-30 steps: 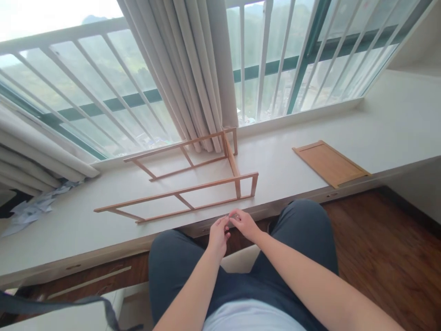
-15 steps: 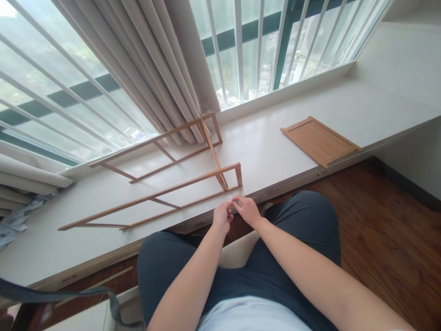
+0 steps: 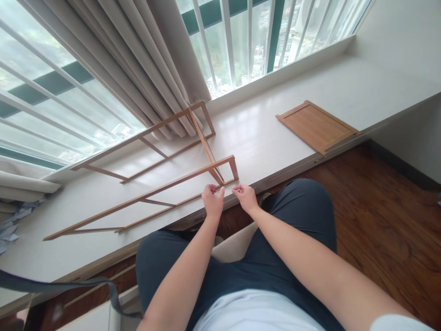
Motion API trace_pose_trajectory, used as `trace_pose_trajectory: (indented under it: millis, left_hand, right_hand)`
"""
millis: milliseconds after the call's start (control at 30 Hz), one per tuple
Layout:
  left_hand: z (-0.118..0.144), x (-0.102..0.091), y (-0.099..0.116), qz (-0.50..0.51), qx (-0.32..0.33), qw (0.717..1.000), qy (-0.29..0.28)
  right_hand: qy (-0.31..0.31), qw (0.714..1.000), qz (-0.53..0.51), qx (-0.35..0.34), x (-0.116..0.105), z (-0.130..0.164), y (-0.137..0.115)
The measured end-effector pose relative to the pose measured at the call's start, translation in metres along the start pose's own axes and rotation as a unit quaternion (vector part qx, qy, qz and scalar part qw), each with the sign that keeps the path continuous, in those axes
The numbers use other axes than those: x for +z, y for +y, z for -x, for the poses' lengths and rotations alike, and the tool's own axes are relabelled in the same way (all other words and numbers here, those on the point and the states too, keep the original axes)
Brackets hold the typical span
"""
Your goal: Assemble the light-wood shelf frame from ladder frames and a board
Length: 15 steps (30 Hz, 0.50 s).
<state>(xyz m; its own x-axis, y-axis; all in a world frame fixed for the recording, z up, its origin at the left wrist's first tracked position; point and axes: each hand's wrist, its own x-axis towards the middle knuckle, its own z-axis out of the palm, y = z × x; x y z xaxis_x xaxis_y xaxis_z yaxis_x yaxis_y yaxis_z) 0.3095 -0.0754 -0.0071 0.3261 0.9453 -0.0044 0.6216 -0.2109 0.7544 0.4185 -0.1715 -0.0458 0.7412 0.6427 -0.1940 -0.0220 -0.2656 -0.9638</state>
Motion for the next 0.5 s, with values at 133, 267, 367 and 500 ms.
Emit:
trace_pose_trajectory:
  millis: [133,267,367,500]
  left_hand:
    - [-0.016,0.007,0.007,-0.188,0.052,0.980,0.029]
    - [-0.029,0.023,0.016,-0.231,0.023,0.973,0.006]
    - [-0.037,0.031,0.018,-0.231,0.014,0.973,0.003]
    - [-0.047,0.037,0.020,-0.224,-0.001,0.975,-0.002]
  right_hand:
    - [0.013,0.990,-0.112,0.083,0.004,-0.002,0.012]
    - [0.020,0.981,-0.156,0.117,0.009,0.005,0.017]
    - [0.020,0.973,-0.181,0.141,0.013,0.008,0.018]
    - [0.011,0.964,-0.206,0.171,0.018,0.008,0.017]
